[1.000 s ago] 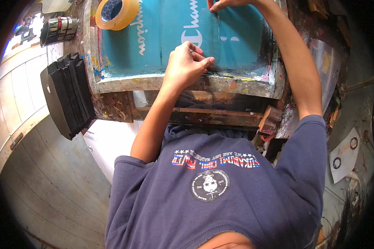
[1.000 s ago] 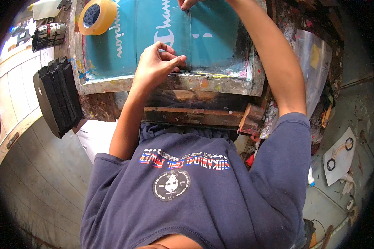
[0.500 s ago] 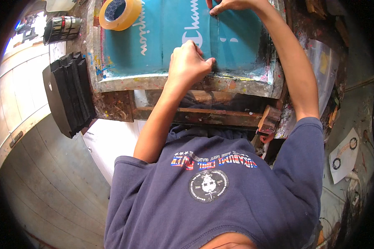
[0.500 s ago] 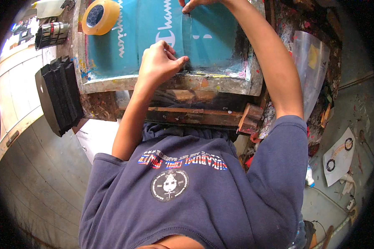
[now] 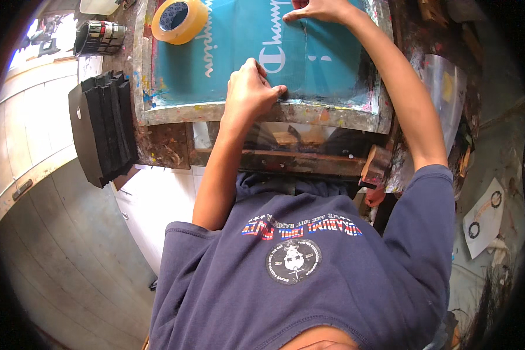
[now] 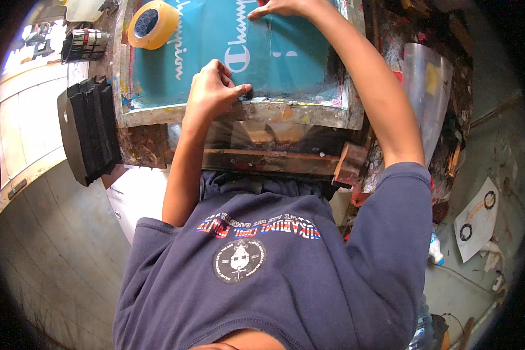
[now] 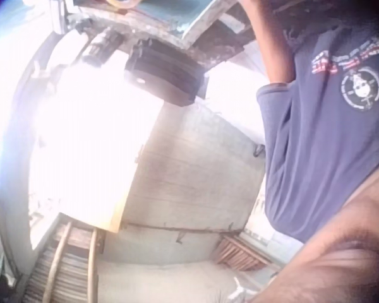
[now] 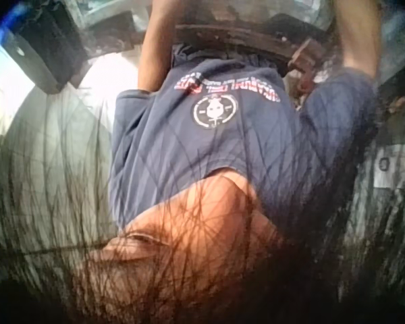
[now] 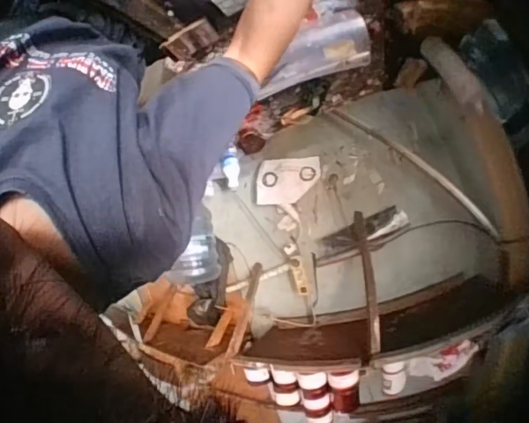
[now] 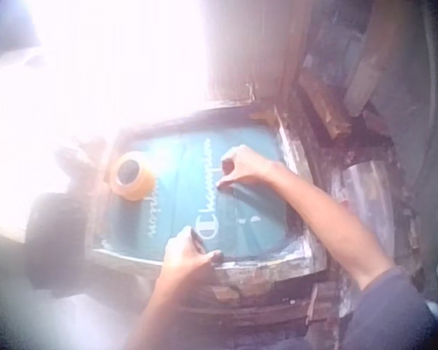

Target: The person prepares a screen printing frame by applying clear tape to the edges and using a small tool to scrape or refine the stencil on the screen.

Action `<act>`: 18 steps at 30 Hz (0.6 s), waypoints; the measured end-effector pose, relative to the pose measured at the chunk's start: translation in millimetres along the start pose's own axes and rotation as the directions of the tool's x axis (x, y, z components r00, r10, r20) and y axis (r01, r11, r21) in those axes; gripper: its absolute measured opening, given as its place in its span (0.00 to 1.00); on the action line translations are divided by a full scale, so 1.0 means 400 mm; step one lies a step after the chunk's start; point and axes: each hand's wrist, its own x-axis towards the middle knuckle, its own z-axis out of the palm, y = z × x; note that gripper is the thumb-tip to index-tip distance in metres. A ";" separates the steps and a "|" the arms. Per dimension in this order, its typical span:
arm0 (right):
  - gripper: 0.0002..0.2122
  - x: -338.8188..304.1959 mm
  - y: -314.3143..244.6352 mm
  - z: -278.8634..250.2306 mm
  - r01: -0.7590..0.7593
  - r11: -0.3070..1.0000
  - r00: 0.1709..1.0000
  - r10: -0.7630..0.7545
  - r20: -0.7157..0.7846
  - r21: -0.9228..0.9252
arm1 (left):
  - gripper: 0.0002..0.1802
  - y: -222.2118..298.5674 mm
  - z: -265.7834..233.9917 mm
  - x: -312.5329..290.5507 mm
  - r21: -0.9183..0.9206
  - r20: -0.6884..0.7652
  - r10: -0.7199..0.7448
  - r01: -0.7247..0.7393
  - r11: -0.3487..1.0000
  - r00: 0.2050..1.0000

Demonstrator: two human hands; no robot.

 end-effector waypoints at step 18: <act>0.28 -0.239 -0.034 0.002 0.345 0.726 0.936 -0.215 0.280 -0.595 | 0.27 -0.024 0.047 -0.068 0.104 0.191 0.810 -0.832 0.546 0.555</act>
